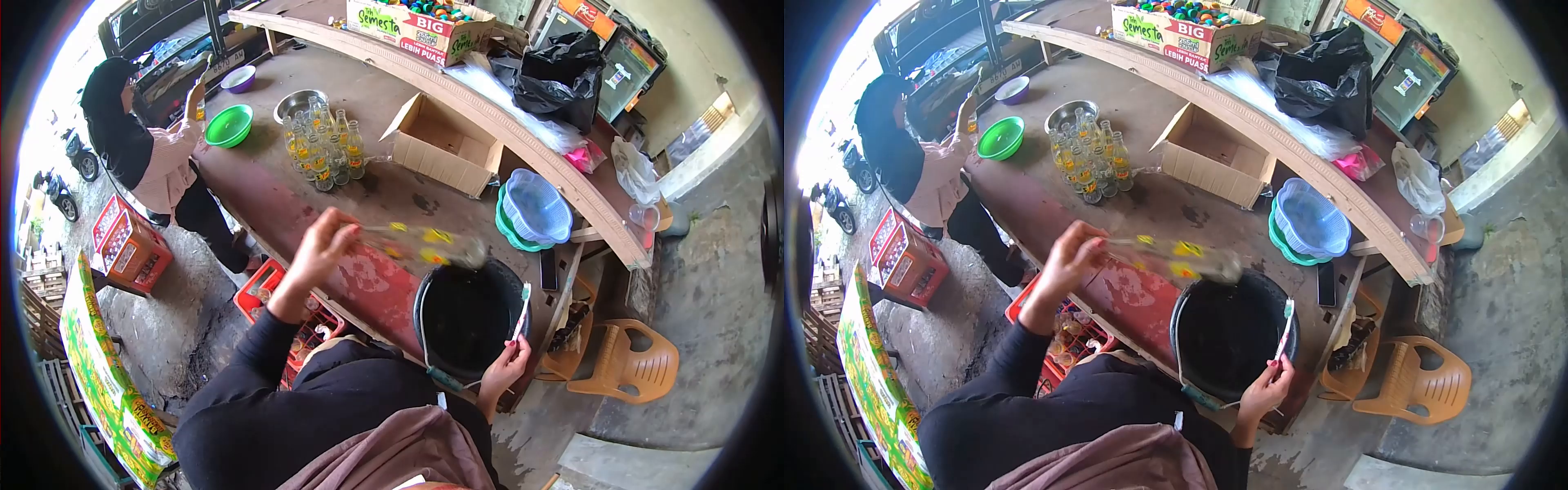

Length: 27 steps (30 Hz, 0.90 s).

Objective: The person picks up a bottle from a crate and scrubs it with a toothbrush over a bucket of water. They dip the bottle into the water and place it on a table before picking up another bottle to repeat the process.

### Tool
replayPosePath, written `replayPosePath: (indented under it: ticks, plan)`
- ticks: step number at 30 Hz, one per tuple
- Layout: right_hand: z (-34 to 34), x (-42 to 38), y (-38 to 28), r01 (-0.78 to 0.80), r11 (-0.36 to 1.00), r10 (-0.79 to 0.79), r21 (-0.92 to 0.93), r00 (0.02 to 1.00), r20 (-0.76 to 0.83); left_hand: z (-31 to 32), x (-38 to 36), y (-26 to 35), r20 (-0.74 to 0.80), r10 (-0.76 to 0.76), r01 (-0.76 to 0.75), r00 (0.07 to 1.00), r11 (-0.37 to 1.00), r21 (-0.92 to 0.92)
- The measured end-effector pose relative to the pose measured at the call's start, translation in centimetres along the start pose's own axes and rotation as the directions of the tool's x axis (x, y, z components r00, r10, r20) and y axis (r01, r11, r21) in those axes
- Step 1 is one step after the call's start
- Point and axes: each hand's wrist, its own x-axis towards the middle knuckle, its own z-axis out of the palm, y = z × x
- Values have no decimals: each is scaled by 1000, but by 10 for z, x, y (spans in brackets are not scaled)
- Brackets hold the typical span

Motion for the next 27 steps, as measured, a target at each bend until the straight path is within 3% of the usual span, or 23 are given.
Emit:
replayPosePath:
  ticks: [1, 3, 5, 9, 10, 11, 13, 17, 19, 21, 23, 27]
  plan:
    - [0, 0, 0, -9, 1000, 9, -2, 1000, -4, -16, 3, 4, -62, 2, -2, 998, 1000, -8]
    - [1, 0, 5, 0, 1000, 0, -4, 1000, -5, -41, 11, 9, -172, 100, -73, 980, 985, 157]
    - [0, 1, 5, 0, 1000, -1, -5, 1000, -14, -60, 20, 14, -241, 132, -28, 961, 919, 394]
    - [0, 2, 1, 2, 999, -1, -41, 1000, 13, -80, 61, -17, -223, 225, -26, 949, 756, 654]
    - [0, 2, 0, 0, 999, 1, -32, 1000, 21, -84, 77, -39, -234, 244, -41, 941, 770, 637]
    - [1, 3, 0, 0, 1000, 1, -26, 999, 32, -89, 94, -60, -220, 246, -50, 944, 766, 641]
    - [1, 3, 1, -3, 1000, 3, -20, 1000, 15, -93, 124, -92, -153, 298, -67, 942, 615, 786]
    - [0, 3, 2, 20, 996, -17, -85, 999, 39, -89, 174, -118, -51, 211, -67, 976, 515, 855]
    - [0, 2, -3, -7, 996, 11, -84, 999, 48, -89, 194, -127, 1, 229, -121, 973, 510, 852]
    - [-1, 3, 0, -13, 995, 16, -94, 999, 29, -84, 212, -132, 78, 274, -191, 959, 415, 890]
    - [-2, 4, -2, 50, 988, -38, -149, 996, 79, -78, 228, -132, 104, 253, -210, 962, 438, 874]
    - [-1, 3, 3, 31, 987, -20, -157, 997, 70, -62, 250, -130, 198, 270, -291, 942, 373, 881]
